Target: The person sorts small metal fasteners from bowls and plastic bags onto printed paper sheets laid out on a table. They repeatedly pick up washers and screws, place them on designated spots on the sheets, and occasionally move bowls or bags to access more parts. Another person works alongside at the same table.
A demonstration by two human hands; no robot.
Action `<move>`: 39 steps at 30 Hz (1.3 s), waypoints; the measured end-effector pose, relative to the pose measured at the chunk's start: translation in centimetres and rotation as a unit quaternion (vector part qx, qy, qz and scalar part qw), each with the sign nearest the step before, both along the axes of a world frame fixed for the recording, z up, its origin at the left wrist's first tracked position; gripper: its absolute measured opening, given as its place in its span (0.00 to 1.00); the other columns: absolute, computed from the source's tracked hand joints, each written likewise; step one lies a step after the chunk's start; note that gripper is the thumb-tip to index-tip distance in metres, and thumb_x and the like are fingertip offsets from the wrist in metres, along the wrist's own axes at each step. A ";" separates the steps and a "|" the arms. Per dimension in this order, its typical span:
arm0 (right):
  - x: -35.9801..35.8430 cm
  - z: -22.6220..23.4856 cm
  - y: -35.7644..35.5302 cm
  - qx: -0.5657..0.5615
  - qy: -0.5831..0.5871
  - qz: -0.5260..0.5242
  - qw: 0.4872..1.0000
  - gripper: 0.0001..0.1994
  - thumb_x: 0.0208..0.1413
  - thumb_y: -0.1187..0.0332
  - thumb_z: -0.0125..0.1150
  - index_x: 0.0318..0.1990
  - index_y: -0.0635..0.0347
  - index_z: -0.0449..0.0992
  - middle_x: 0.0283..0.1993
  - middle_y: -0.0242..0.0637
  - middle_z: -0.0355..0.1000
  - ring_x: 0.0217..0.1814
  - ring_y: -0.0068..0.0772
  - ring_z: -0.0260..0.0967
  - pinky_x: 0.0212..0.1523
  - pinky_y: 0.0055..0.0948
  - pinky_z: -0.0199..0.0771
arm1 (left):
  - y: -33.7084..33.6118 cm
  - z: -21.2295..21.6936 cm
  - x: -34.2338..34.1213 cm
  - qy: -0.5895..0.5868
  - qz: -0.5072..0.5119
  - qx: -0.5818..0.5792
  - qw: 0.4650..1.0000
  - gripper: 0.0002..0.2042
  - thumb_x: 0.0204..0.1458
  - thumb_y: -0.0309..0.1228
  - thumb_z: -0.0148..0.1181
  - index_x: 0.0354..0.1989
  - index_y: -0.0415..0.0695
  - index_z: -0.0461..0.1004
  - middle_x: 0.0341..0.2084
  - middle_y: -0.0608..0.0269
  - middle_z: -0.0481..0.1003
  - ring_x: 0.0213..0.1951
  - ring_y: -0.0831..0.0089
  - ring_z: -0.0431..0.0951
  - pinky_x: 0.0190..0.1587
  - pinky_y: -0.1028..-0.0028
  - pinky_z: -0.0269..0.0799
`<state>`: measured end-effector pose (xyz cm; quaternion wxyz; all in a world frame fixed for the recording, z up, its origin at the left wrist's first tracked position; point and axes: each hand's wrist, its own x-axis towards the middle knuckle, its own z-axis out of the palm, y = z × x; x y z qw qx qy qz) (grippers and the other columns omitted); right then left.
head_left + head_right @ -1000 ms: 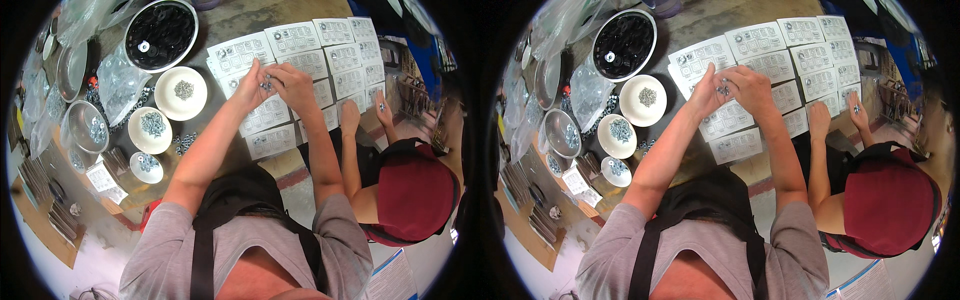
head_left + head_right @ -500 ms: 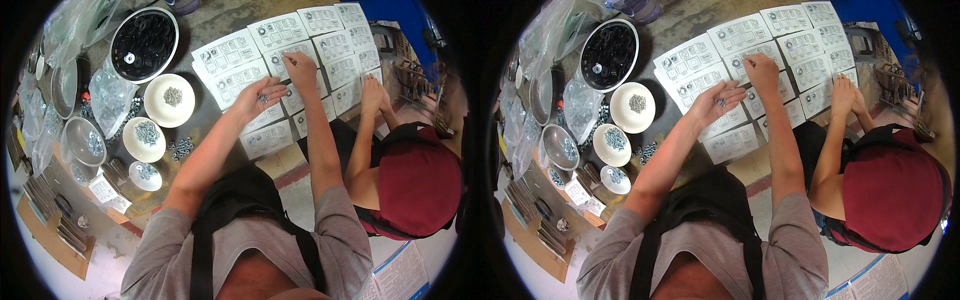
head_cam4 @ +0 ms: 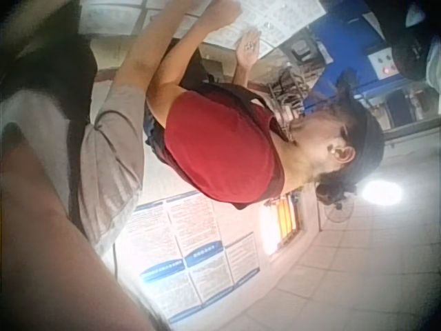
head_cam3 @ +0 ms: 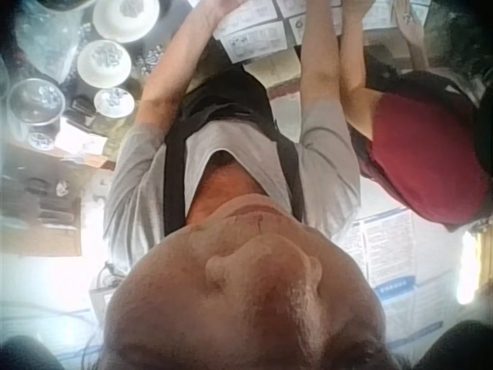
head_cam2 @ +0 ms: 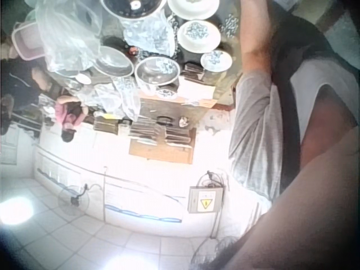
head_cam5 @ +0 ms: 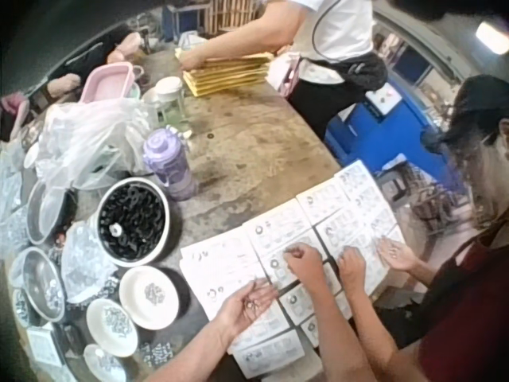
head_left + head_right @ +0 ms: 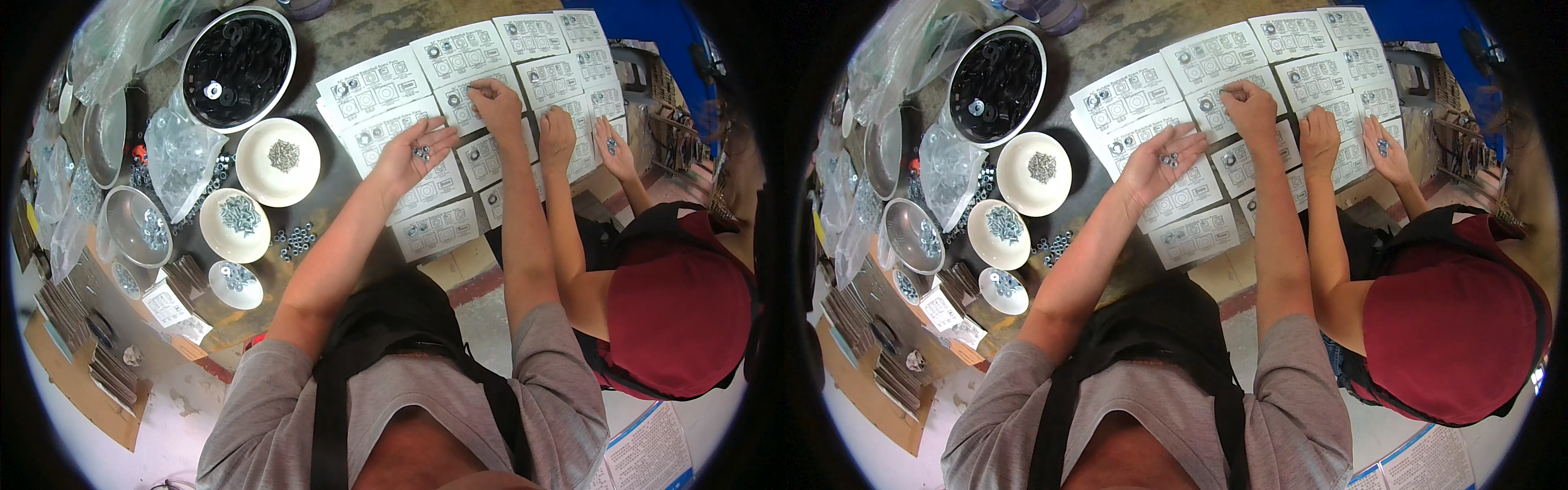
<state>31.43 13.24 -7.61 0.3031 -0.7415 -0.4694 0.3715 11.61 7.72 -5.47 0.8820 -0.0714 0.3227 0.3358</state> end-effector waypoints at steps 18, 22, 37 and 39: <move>-5.9 7.5 -10.3 0.075 -0.115 0.117 0.984 0.07 0.43 0.71 0.65 0.32 0.57 0.78 0.28 0.34 0.71 0.25 0.34 0.70 0.27 0.31 0.69 | -1.2 0.7 2.4 -0.059 0.066 0.057 0.994 0.26 0.60 0.32 0.42 0.65 0.35 0.49 0.65 0.49 0.53 0.67 0.60 0.52 0.65 0.63 0.54; -5.3 6.6 -13.7 0.087 -0.113 0.060 0.988 0.05 0.46 0.72 0.62 0.32 0.58 0.78 0.28 0.37 0.72 0.26 0.36 0.71 0.28 0.31 0.70 | -4.0 1.0 2.8 -0.024 0.036 0.023 0.999 0.24 0.56 0.24 0.47 0.62 0.34 0.55 0.60 0.50 0.59 0.64 0.60 0.57 0.64 0.65 0.58; 1.7 0.8 -11.1 -0.020 -0.040 -0.079 0.996 0.10 0.45 0.67 0.63 0.32 0.65 0.80 0.25 0.39 0.77 0.26 0.28 0.73 0.31 0.26 0.71 | -6.5 0.6 2.7 0.097 -0.025 -0.008 0.995 0.14 0.59 0.31 0.50 0.49 0.37 0.69 0.34 0.63 0.75 0.29 0.80 0.71 0.28 0.83 0.68; 1.5 0.4 -11.1 -0.032 -0.032 -0.101 0.994 0.10 0.45 0.67 0.64 0.32 0.64 0.80 0.25 0.38 0.77 0.25 0.28 0.73 0.30 0.26 0.71 | -6.3 0.3 2.6 0.079 -0.026 -0.005 0.997 0.17 0.56 0.32 0.52 0.51 0.37 0.68 0.39 0.59 0.73 0.33 0.78 0.72 0.32 0.81 0.71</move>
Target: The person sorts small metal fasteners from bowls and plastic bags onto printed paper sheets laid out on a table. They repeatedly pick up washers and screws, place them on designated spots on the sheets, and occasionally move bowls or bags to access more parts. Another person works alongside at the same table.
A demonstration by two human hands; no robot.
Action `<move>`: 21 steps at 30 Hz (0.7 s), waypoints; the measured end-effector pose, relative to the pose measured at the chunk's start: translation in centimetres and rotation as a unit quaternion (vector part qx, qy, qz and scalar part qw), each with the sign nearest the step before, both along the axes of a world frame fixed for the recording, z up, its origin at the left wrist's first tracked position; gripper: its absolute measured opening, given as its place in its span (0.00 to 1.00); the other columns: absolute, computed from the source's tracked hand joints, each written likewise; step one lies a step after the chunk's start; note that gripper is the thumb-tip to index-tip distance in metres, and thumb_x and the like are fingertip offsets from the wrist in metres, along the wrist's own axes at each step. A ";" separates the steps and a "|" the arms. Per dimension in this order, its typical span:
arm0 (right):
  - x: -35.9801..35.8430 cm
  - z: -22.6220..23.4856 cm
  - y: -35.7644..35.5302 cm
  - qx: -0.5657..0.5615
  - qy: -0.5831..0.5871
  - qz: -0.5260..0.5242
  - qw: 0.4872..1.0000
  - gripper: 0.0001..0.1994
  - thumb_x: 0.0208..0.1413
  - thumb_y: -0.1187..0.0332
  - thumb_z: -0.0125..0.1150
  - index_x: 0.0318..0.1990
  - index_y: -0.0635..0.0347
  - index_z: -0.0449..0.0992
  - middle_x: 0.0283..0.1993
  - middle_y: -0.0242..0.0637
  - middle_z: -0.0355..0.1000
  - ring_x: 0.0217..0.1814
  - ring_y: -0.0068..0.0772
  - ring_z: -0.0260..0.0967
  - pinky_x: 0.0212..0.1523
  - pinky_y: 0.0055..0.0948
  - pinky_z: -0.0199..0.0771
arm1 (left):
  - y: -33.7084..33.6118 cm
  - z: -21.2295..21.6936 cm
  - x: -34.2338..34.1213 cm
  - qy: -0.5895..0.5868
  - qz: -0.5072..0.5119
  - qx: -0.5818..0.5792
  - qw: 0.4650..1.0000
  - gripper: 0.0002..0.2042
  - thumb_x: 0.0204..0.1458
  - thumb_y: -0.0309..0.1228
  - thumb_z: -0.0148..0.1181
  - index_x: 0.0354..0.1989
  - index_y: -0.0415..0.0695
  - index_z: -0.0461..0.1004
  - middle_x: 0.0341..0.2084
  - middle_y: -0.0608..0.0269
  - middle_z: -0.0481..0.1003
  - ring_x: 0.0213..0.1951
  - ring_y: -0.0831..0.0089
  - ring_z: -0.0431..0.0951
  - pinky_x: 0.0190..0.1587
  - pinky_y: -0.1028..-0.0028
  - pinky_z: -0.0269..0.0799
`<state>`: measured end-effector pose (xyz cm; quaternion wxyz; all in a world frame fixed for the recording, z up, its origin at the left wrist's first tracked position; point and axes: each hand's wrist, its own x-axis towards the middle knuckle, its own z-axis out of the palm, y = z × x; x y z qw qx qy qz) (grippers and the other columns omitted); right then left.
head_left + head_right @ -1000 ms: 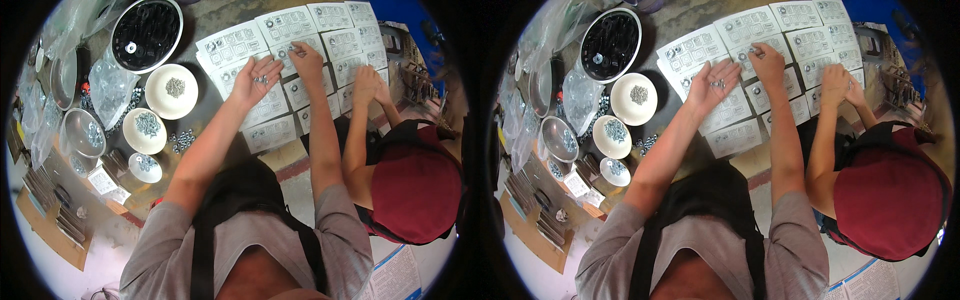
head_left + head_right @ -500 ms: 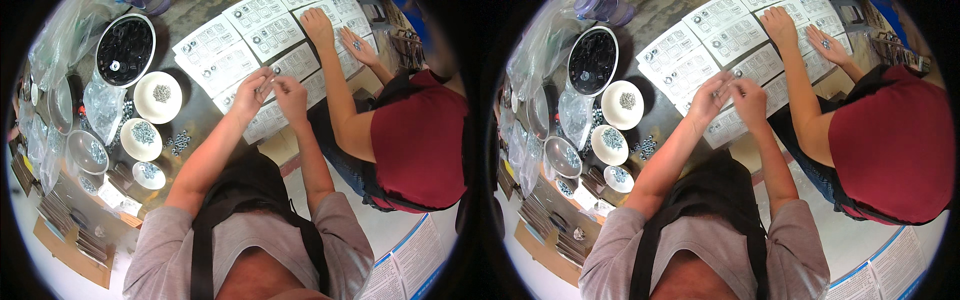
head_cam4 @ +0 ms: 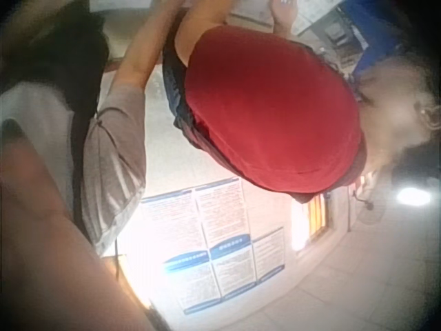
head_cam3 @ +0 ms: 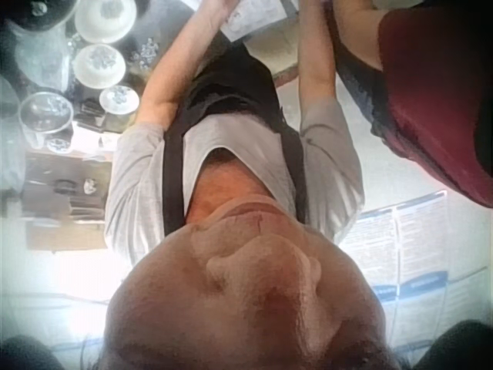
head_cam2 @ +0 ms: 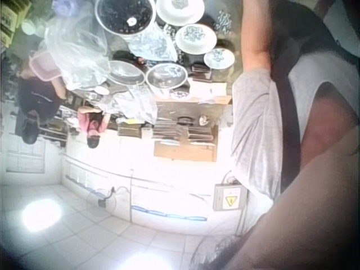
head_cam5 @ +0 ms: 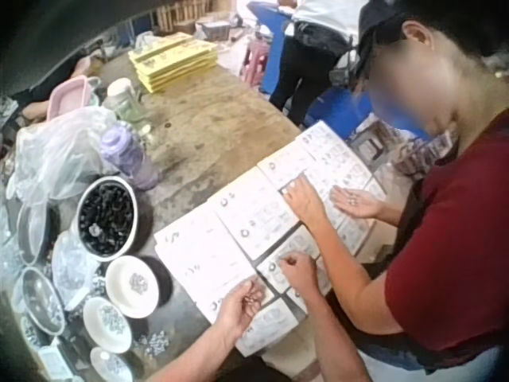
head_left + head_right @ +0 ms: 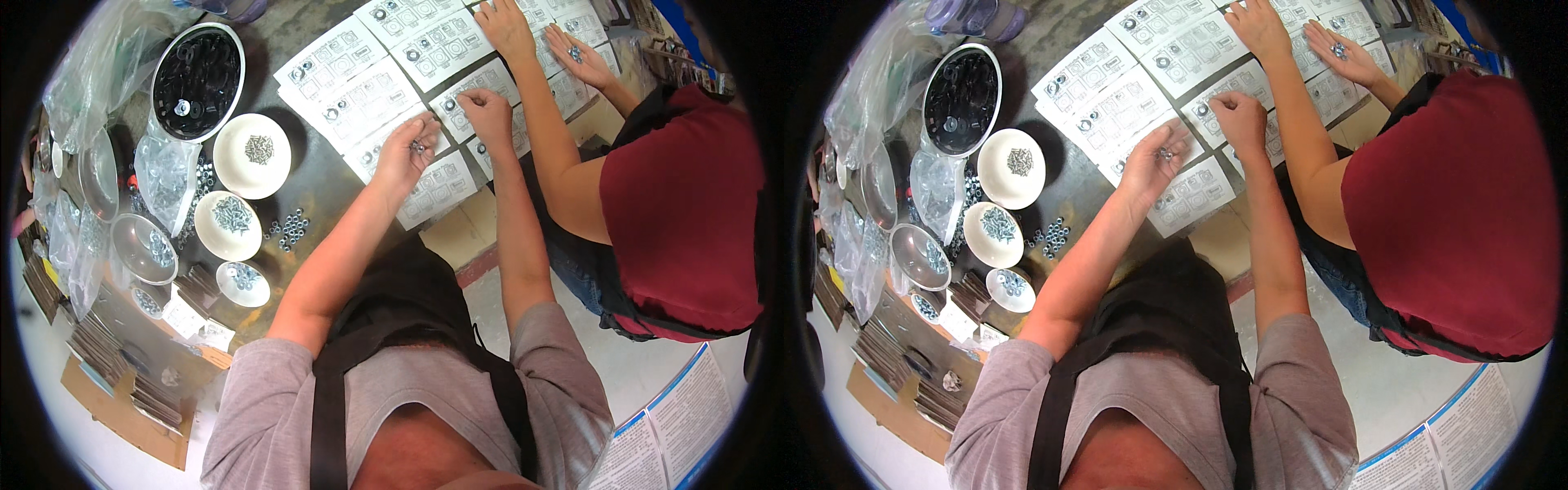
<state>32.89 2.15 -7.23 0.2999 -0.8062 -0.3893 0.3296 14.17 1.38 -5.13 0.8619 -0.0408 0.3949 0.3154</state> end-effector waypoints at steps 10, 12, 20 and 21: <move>-2.1 3.2 -1.3 0.052 -0.017 -0.005 0.998 0.07 0.46 0.68 0.65 0.31 0.62 0.79 0.25 0.38 0.75 0.25 0.28 0.72 0.28 0.27 0.70 | 1.0 0.1 0.1 -0.093 0.061 0.002 0.994 0.24 0.61 0.35 0.44 0.61 0.32 0.55 0.59 0.46 0.61 0.60 0.58 0.63 0.61 0.64 0.61; -4.1 4.9 -3.5 0.086 0.010 0.074 0.994 0.07 0.45 0.69 0.65 0.31 0.60 0.78 0.26 0.38 0.74 0.24 0.31 0.72 0.27 0.29 0.70 | 0.9 0.5 0.5 -0.089 0.051 0.001 0.995 0.22 0.61 0.33 0.42 0.60 0.31 0.57 0.56 0.46 0.64 0.58 0.59 0.65 0.59 0.65 0.63; -6.6 6.6 -10.2 0.039 -0.120 0.143 0.982 0.05 0.48 0.70 0.62 0.34 0.57 0.76 0.30 0.39 0.71 0.28 0.43 0.71 0.29 0.36 0.71 | -3.8 0.7 1.7 -0.052 -0.053 0.055 0.996 0.23 0.59 0.26 0.42 0.63 0.31 0.53 0.60 0.48 0.59 0.62 0.60 0.60 0.64 0.64 0.55; -6.4 6.4 -10.6 0.068 -0.134 0.130 0.980 0.05 0.48 0.70 0.61 0.34 0.57 0.76 0.30 0.39 0.71 0.29 0.43 0.71 0.29 0.36 0.71 | -4.3 0.5 1.8 -0.052 -0.067 0.061 0.995 0.23 0.59 0.26 0.42 0.62 0.30 0.54 0.59 0.49 0.61 0.61 0.60 0.61 0.63 0.65 0.57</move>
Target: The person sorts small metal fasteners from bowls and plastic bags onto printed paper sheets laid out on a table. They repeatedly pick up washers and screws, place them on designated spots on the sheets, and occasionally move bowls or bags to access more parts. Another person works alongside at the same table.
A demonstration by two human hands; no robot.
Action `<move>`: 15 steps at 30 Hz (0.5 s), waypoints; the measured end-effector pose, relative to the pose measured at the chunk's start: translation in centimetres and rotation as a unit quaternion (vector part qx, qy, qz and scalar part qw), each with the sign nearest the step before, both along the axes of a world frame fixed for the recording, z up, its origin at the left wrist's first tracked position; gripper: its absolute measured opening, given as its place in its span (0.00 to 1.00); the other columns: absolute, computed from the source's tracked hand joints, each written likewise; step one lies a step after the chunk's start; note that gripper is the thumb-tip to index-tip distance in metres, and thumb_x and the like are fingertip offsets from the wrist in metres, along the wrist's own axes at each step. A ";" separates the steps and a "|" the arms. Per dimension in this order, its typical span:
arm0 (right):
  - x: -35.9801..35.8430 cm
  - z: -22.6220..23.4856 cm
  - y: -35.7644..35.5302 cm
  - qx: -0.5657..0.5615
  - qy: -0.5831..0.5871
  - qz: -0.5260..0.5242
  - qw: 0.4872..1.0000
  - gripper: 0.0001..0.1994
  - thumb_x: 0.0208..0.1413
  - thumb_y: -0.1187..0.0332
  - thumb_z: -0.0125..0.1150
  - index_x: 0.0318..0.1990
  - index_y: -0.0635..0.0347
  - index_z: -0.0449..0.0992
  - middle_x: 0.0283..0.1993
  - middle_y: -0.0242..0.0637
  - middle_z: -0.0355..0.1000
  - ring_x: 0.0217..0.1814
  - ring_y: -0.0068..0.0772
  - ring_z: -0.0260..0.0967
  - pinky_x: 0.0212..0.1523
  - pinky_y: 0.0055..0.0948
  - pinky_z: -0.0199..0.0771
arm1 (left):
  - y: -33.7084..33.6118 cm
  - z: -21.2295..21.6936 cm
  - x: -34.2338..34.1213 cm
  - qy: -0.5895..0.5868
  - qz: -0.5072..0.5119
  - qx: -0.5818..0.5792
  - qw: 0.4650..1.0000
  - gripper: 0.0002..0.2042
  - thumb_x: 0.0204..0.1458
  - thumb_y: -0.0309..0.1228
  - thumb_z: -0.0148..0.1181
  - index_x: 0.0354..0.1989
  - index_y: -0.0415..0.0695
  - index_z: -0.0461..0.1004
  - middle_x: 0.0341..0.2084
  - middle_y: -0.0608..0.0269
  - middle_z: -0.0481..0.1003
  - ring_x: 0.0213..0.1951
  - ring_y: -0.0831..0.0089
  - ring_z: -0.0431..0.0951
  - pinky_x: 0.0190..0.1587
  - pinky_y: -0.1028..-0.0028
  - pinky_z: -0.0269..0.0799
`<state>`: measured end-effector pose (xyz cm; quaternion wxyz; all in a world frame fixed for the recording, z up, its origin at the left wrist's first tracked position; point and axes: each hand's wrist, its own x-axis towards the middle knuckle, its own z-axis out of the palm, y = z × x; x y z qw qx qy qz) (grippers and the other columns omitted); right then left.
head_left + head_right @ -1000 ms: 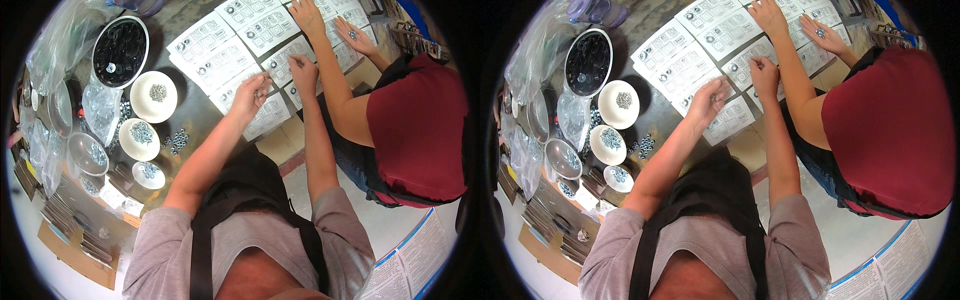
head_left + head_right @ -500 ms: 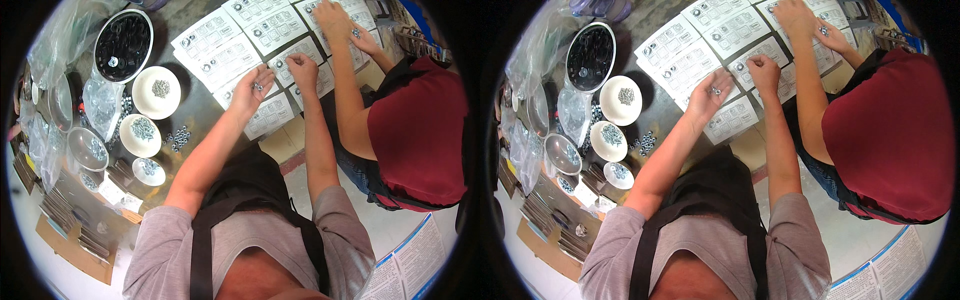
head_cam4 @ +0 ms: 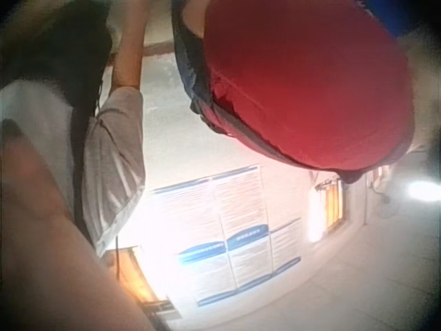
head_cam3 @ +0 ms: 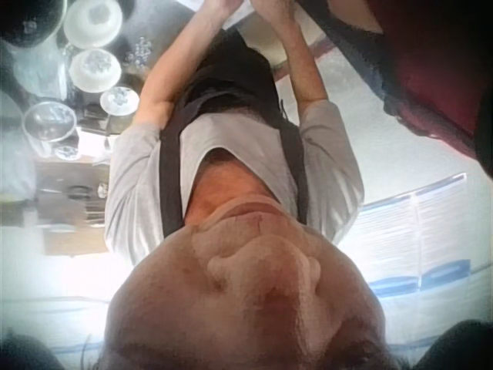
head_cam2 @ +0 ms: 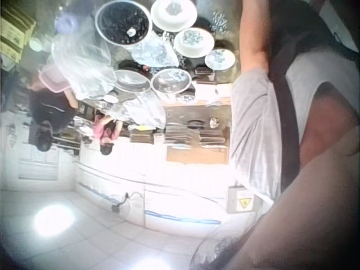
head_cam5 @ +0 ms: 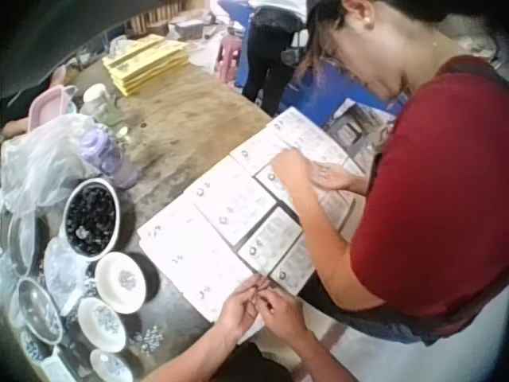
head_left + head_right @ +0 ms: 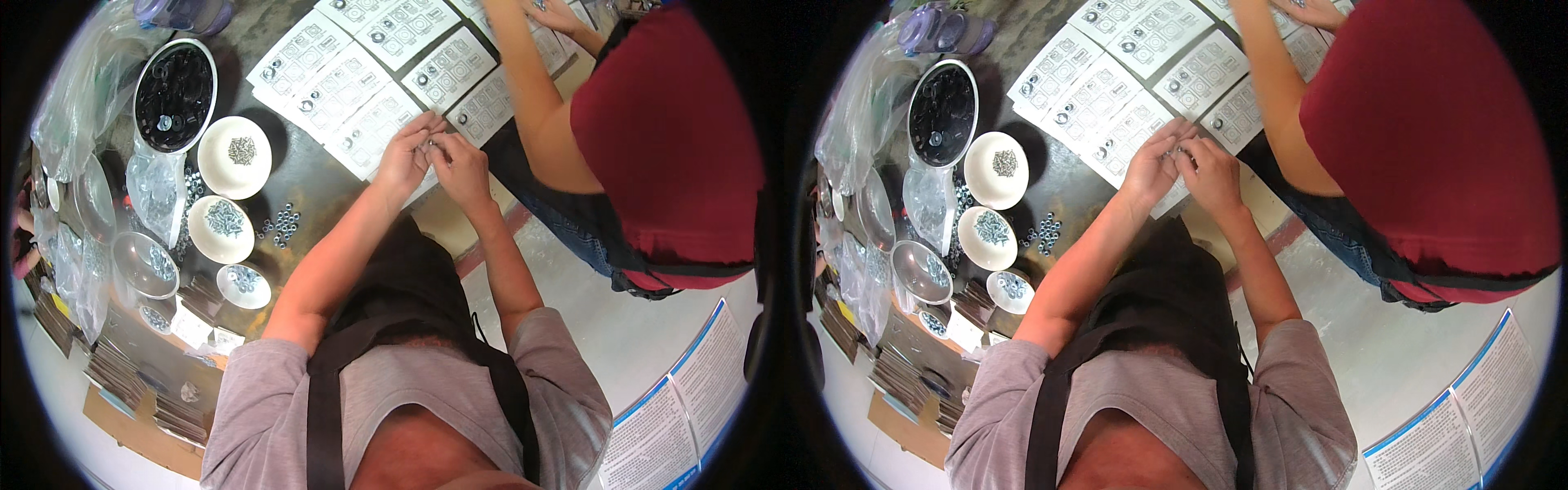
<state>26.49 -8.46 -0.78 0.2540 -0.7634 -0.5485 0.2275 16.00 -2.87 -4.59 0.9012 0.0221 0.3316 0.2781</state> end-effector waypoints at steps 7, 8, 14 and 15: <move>1.4 -0.2 -2.3 0.070 -0.096 -0.035 0.992 0.07 0.49 0.72 0.61 0.37 0.58 0.77 0.30 0.39 0.72 0.31 0.43 0.72 0.30 0.33 0.72 | -1.4 0.9 3.2 0.055 -0.007 -0.044 0.998 0.17 0.56 0.20 0.47 0.55 0.32 0.65 0.50 0.52 0.71 0.51 0.66 0.71 0.49 0.74 0.70; 1.6 -0.3 -2.6 0.070 -0.092 -0.040 0.992 0.07 0.49 0.72 0.61 0.37 0.57 0.77 0.31 0.38 0.72 0.32 0.43 0.72 0.30 0.34 0.72 | -1.4 1.2 3.8 0.074 -0.006 -0.055 0.996 0.17 0.56 0.20 0.47 0.55 0.32 0.66 0.49 0.53 0.71 0.50 0.67 0.72 0.47 0.76 0.71; 5.2 -2.0 -2.2 0.076 0.121 -0.174 0.974 0.04 0.50 0.74 0.61 0.34 0.62 0.76 0.27 0.35 0.73 0.26 0.28 0.71 0.27 0.28 0.69 | -1.7 1.8 6.1 0.045 0.001 -0.080 0.996 0.17 0.57 0.21 0.48 0.56 0.35 0.66 0.46 0.56 0.73 0.45 0.71 0.73 0.44 0.77 0.70; 6.3 -2.5 -1.7 0.076 0.164 -0.207 0.962 0.04 0.50 0.73 0.61 0.33 0.63 0.76 0.25 0.34 0.73 0.25 0.26 0.70 0.26 0.27 0.68 | -1.7 1.5 6.1 0.054 0.005 -0.067 0.996 0.17 0.57 0.22 0.48 0.55 0.34 0.66 0.44 0.58 0.73 0.41 0.72 0.74 0.43 0.77 0.71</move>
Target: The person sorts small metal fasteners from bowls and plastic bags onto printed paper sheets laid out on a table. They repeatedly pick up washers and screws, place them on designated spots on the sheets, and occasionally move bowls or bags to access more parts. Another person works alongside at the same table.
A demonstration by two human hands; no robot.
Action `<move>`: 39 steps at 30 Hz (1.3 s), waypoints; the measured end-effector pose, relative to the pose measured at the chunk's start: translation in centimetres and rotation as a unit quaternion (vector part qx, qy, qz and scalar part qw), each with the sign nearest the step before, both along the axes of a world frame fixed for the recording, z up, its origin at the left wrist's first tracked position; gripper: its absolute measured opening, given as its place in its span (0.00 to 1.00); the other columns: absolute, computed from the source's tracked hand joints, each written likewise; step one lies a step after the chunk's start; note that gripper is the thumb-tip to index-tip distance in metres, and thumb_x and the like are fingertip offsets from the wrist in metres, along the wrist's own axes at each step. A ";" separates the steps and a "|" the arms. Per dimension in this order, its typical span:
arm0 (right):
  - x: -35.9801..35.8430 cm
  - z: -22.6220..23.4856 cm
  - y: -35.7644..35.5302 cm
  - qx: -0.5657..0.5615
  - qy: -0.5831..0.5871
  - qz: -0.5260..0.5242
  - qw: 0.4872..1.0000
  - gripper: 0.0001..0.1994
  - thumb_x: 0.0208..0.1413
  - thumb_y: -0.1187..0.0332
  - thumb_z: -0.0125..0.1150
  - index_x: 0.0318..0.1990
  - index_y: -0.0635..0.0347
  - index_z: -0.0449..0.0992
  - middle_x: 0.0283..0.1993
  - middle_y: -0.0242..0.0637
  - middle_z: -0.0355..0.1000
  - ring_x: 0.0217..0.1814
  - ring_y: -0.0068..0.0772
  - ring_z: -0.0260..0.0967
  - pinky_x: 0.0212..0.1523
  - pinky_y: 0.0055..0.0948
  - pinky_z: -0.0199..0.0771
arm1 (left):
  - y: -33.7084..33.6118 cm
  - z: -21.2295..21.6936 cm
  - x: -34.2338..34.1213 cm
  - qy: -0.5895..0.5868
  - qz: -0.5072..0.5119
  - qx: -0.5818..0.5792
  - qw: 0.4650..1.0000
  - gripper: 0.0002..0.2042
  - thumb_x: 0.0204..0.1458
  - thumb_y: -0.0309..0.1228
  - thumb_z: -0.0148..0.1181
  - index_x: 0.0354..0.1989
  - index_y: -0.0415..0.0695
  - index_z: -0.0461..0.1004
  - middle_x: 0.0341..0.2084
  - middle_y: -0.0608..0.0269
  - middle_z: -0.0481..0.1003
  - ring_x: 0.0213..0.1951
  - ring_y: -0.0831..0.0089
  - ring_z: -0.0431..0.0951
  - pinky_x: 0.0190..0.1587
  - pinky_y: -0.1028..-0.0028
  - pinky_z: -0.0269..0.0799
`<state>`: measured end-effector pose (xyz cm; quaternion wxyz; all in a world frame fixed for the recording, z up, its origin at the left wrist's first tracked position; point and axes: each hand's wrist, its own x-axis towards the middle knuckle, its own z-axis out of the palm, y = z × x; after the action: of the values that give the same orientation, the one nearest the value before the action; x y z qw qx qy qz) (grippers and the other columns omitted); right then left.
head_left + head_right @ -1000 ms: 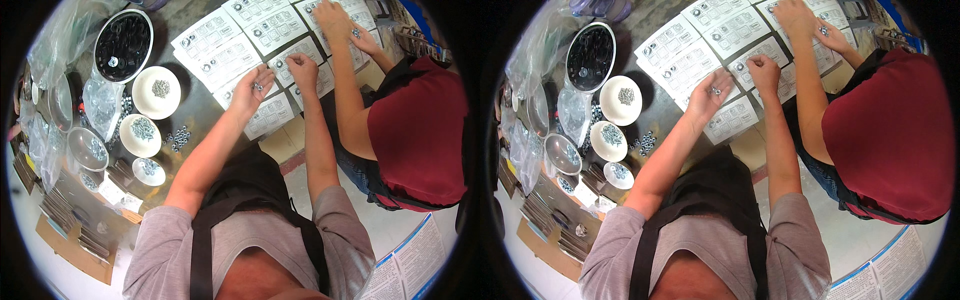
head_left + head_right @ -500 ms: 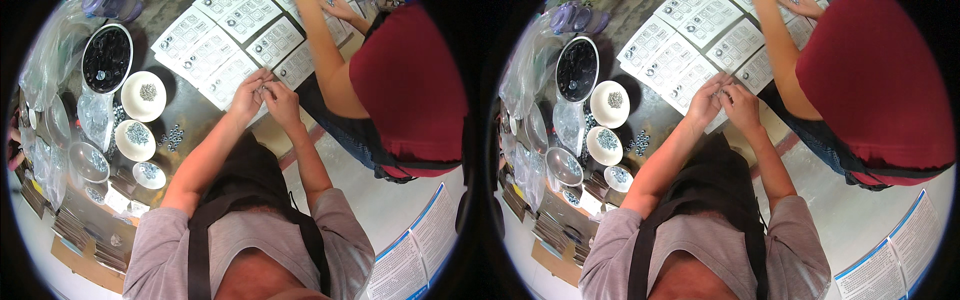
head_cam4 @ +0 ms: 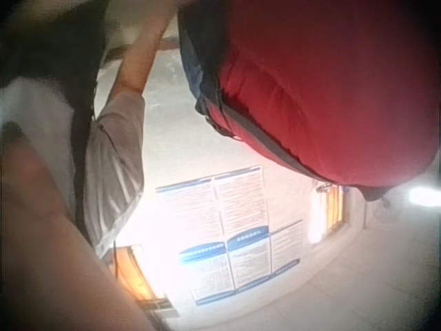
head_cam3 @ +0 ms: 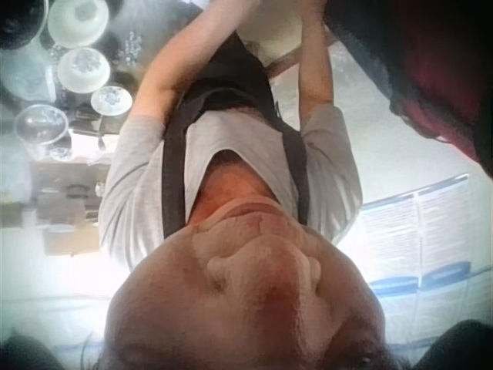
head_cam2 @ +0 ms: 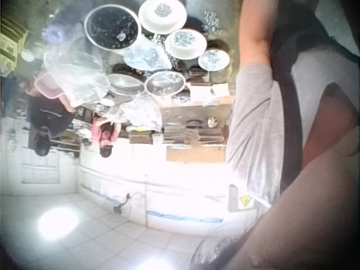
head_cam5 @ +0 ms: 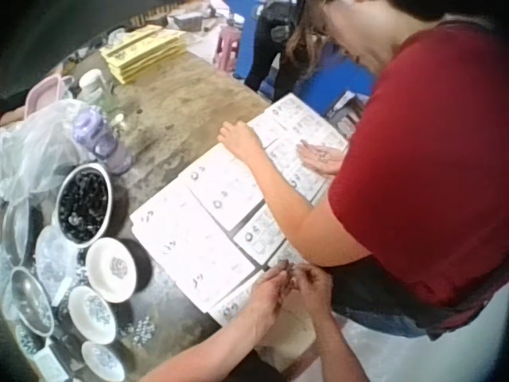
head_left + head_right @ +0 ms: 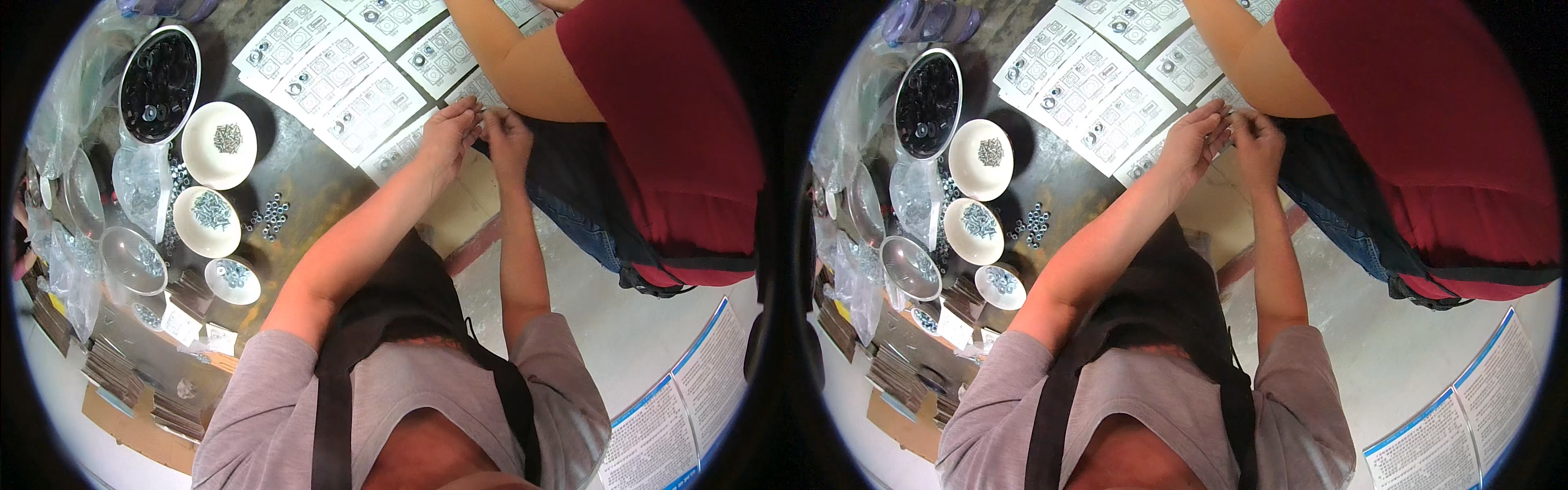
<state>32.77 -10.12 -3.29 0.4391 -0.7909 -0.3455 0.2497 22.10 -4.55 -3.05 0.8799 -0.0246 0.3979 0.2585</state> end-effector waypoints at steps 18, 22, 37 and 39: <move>1.5 -4.3 2.6 -0.066 0.014 -0.061 0.996 0.09 0.50 0.71 0.61 0.36 0.69 0.76 0.22 0.31 0.71 0.18 0.18 0.65 0.20 0.18 0.65 | -6.4 -2.3 -15.9 0.037 -0.074 0.034 0.996 0.16 0.57 0.33 0.54 0.52 0.43 0.71 0.35 0.71 0.74 0.30 0.85 0.68 0.35 0.83 0.66; 1.1 -4.8 2.4 -0.049 0.008 -0.071 0.996 0.11 0.50 0.71 0.63 0.40 0.66 0.78 0.26 0.28 0.71 0.21 0.16 0.66 0.21 0.17 0.68 | -7.1 -2.7 -16.3 0.029 -0.068 0.028 0.997 0.15 0.57 0.33 0.54 0.51 0.43 0.73 0.34 0.71 0.75 0.30 0.85 0.69 0.35 0.83 0.67; 0.7 -5.3 2.3 -0.027 -0.048 -0.066 0.996 0.11 0.45 0.71 0.65 0.38 0.66 0.80 0.24 0.33 0.74 0.20 0.18 0.68 0.24 0.20 0.69 | -7.1 -2.8 -17.2 0.031 -0.067 0.030 0.997 0.16 0.58 0.34 0.53 0.53 0.43 0.71 0.35 0.70 0.75 0.31 0.85 0.69 0.35 0.84 0.66; 0.9 -5.5 2.2 -0.030 -0.071 -0.052 0.996 0.13 0.45 0.71 0.65 0.39 0.65 0.80 0.24 0.32 0.74 0.20 0.18 0.68 0.24 0.21 0.69 | -6.9 -2.7 -17.0 0.033 -0.072 0.026 0.997 0.15 0.58 0.34 0.53 0.52 0.44 0.71 0.36 0.70 0.75 0.32 0.85 0.70 0.36 0.83 0.66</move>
<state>33.70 -7.89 -8.77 0.4023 -0.8362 -0.3263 0.1800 5.07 -11.44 -5.78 0.8830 0.0351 0.4206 0.2054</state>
